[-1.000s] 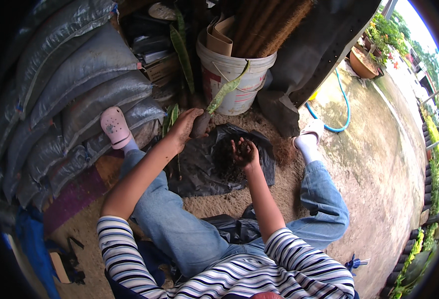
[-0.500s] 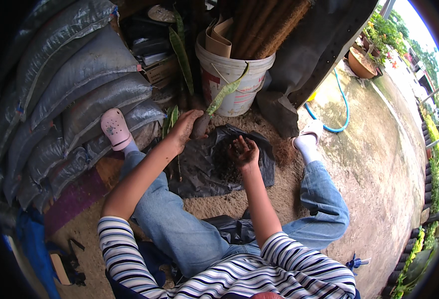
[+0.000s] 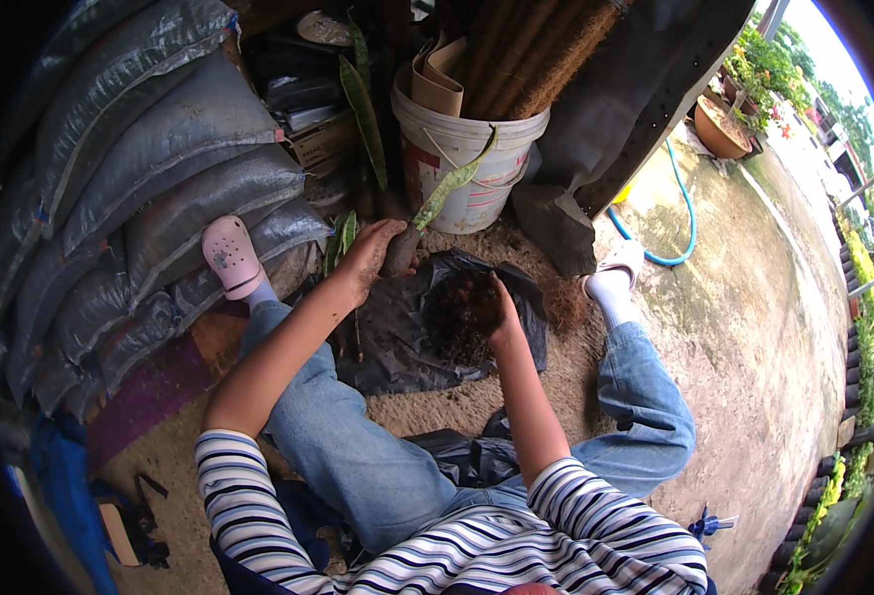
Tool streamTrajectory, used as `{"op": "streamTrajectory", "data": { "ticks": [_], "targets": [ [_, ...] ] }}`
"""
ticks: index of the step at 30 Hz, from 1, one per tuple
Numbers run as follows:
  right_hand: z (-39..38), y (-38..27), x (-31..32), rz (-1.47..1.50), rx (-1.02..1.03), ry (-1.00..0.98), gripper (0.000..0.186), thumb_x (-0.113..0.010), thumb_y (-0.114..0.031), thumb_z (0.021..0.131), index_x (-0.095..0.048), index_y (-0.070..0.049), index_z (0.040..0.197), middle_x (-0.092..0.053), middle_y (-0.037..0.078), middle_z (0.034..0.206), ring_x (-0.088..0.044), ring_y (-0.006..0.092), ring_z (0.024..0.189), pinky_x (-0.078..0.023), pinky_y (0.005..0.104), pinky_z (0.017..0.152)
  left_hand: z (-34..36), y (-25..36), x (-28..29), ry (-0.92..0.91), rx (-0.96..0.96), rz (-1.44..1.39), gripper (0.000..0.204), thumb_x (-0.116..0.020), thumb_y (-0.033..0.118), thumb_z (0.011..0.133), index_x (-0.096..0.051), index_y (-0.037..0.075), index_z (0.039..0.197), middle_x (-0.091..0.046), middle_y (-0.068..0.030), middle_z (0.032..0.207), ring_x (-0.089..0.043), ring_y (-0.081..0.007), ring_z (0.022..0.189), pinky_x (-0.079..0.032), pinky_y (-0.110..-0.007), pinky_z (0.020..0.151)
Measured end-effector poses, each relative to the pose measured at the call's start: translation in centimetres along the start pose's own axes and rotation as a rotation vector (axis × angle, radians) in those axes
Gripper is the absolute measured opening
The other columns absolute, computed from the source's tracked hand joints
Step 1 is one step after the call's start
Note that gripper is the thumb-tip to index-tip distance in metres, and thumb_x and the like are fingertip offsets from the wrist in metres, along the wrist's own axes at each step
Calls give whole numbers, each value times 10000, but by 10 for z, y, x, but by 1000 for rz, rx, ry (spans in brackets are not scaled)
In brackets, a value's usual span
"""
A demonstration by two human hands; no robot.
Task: The person sits on the ground and repeatedly packs soil around a small plant held in a black plastic bag. They use both hands to press and shape the soil, occasionally adjusting the plant's position within the bag.
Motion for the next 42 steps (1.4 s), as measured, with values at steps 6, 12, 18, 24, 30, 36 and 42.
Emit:
{"op": "streamTrajectory", "data": {
  "ticks": [6,12,18,24,30,36,42],
  "targets": [
    [27,-5,22,226,94,-53,269,-537,-276,845,-504,-121,1062,-574,73,1067,-556,239,995,-433,405,874,4,1,-6,-23,-7,8,291,-512,303,889,-551,40,1007,-629,-102,863,-630,-186,708,-549,-312,635],
    [10,-3,-4,188,99,-59,122,-528,-207,873,-539,-105,939,-582,32,839,-547,181,770,-439,241,684,3,-2,3,-5,-12,18,289,-506,300,890,-554,41,1007,-631,-101,862,-630,-180,705,-549,-309,638],
    [40,-9,13,-9,164,-176,320,-577,-447,855,-567,-127,846,-555,-16,779,-511,124,688,-386,215,589,2,3,-9,-13,-17,42,282,-489,299,899,-564,46,998,-633,-97,876,-627,-168,709,-545,-301,645],
    [9,1,-19,-243,194,258,396,-534,-512,858,-513,-142,720,-478,-30,639,-435,131,528,-367,240,508,1,-1,-1,-18,-26,57,296,-472,313,907,-566,46,996,-634,-90,878,-621,-157,715,-540,-293,643],
    [19,-11,-3,-126,159,-174,538,-319,-604,894,-295,-189,552,-251,-8,516,-298,175,461,-327,317,463,1,4,-11,-43,-17,28,287,-504,292,899,-541,33,1018,-607,-93,855,-626,-181,718,-547,-303,633],
    [5,-6,-19,-41,164,-228,455,-370,-553,896,-370,-200,610,-330,-20,547,-356,173,493,-319,321,473,-1,3,-6,-28,-15,21,288,-506,292,900,-533,36,1029,-602,-95,861,-629,-194,726,-549,-310,635],
    [-1,-8,-32,-140,118,-168,248,-455,-344,914,-566,-144,1012,-603,5,910,-535,134,689,-377,220,504,0,1,-2,-22,-14,33,286,-496,296,903,-545,43,1026,-620,-98,906,-627,-185,742,-544,-308,648]
  ]
}}
Point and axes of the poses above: each hand's wrist, its own z-axis towards the middle knuckle, its own x-axis out of the back of the hand, y = z × x, the point moved 3 cm from there along z, towards the middle knuckle
